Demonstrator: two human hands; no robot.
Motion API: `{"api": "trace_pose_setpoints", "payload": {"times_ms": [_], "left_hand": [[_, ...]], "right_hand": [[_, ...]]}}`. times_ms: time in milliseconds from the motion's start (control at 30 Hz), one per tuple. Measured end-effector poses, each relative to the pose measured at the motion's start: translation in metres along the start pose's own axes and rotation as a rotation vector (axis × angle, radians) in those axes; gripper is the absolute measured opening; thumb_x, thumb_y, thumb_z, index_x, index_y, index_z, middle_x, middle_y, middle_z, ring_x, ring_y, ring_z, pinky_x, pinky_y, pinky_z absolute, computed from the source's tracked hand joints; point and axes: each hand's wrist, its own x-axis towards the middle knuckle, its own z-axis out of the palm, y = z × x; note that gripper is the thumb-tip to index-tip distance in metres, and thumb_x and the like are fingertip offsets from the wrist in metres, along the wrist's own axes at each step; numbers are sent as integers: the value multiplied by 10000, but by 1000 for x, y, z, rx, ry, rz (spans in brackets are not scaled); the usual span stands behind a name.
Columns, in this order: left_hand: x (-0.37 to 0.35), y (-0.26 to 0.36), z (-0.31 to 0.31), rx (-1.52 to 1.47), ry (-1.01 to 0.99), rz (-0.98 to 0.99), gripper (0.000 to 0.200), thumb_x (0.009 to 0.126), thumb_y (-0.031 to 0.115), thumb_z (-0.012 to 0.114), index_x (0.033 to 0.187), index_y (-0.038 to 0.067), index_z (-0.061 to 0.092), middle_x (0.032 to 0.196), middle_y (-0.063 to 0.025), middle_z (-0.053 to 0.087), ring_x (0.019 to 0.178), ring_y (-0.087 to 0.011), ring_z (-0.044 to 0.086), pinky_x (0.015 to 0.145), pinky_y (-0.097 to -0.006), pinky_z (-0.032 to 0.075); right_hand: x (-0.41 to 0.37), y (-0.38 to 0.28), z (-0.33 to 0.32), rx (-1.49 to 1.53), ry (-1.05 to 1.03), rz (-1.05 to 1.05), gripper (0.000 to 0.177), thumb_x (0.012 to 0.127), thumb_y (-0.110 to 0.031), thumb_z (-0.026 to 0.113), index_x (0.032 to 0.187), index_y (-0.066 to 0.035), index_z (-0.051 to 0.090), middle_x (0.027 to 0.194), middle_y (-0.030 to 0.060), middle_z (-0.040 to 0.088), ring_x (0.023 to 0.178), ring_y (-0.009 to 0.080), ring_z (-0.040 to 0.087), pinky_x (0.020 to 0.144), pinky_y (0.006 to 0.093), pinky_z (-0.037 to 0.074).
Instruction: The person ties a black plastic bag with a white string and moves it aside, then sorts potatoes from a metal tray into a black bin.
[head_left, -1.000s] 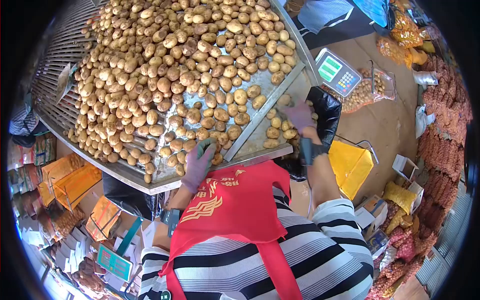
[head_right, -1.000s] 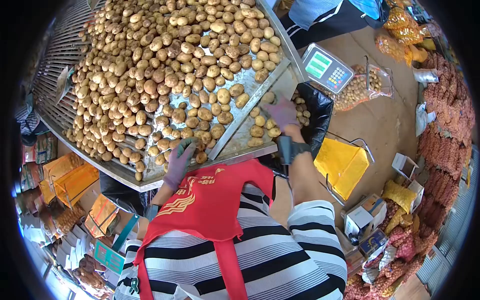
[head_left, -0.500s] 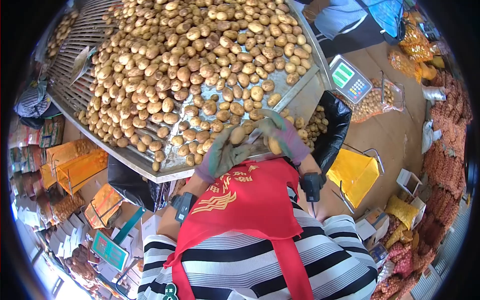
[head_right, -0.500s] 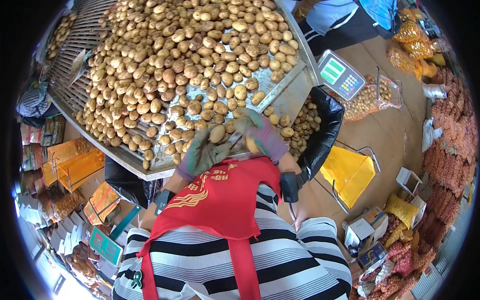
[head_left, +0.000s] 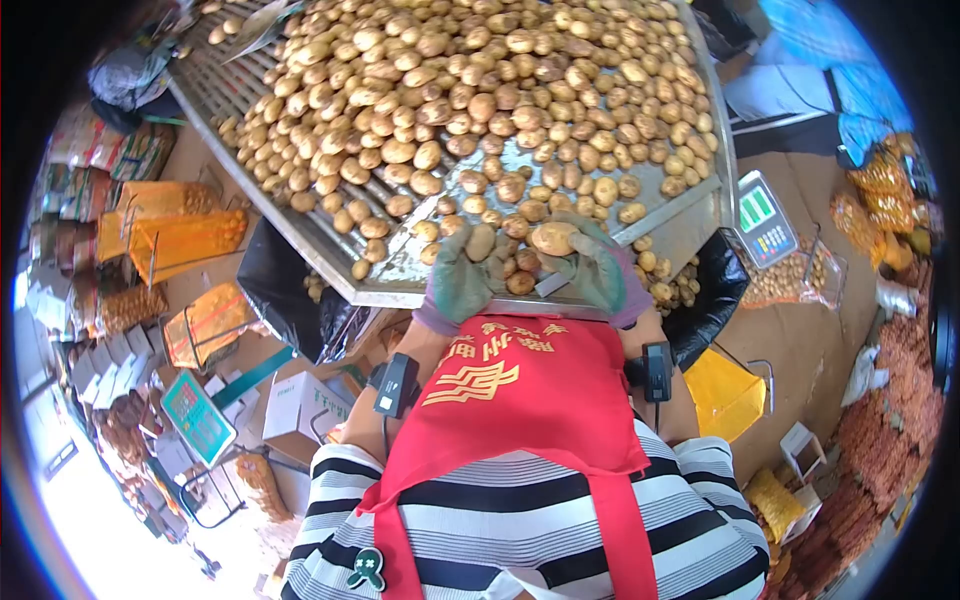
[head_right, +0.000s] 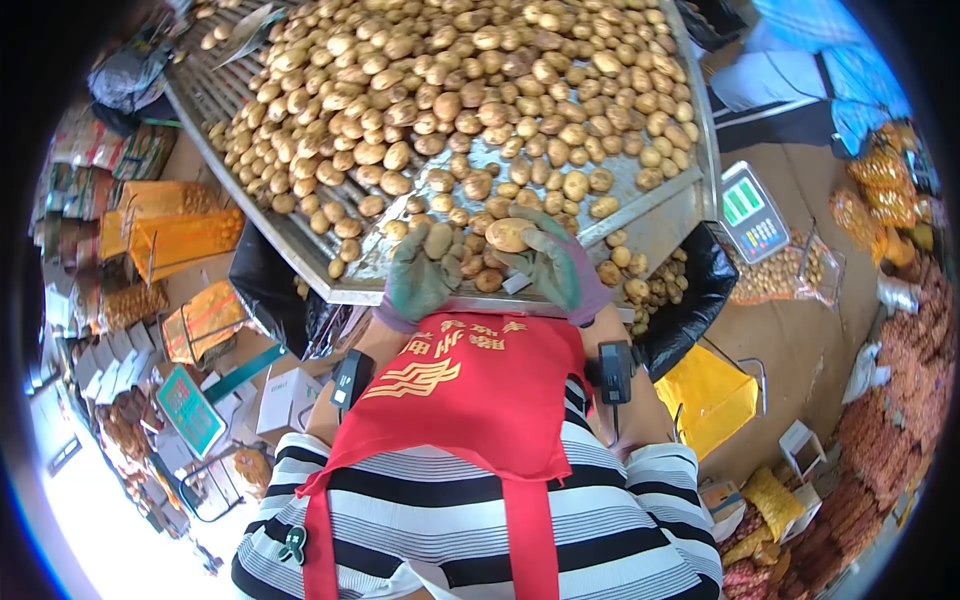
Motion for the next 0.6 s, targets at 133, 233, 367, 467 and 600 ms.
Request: {"api": "trace_pose_setpoints", "payload": {"times_ms": [133,233,367,467,600], "left_hand": [[-9,-1,-19,-75,-37,41,448,961,465,494,1167,68,522,1099,-154,604,957,-253,617,786,-349,555],[-22,-10,14,79,233,139,524,962,546,417,1180,79,508,1149,-148,588,1025,-283,601,863,-395,534],[-30,-6,3,9,120,99,601,950,603,374,1174,64,517,1155,-139,580,1053,-282,591,888,-461,517],[-35,-1,-19,-207,36,96,606,935,602,417,1185,63,536,1123,-117,591,1012,-251,595,835,-444,527],[-45,2,-14,-194,97,101,617,922,586,470,1189,34,537,1090,-115,593,996,-260,592,814,-444,529]], "right_hand": [[-5,-3,29,-405,43,92,347,967,-290,533,1192,-30,582,890,64,666,629,90,615,528,230,490],[-5,-3,46,-877,-11,135,342,976,-297,520,1184,-35,591,881,58,646,660,83,603,555,229,485],[-2,13,60,-865,-74,-39,355,977,-284,518,1221,-30,565,875,40,626,691,78,569,589,221,466],[8,21,54,-786,7,-27,375,966,-296,535,1239,-39,549,879,41,620,717,79,581,599,215,477],[23,45,15,-827,48,-84,337,965,-267,536,1216,-45,574,905,28,633,737,78,598,612,213,491]]}}
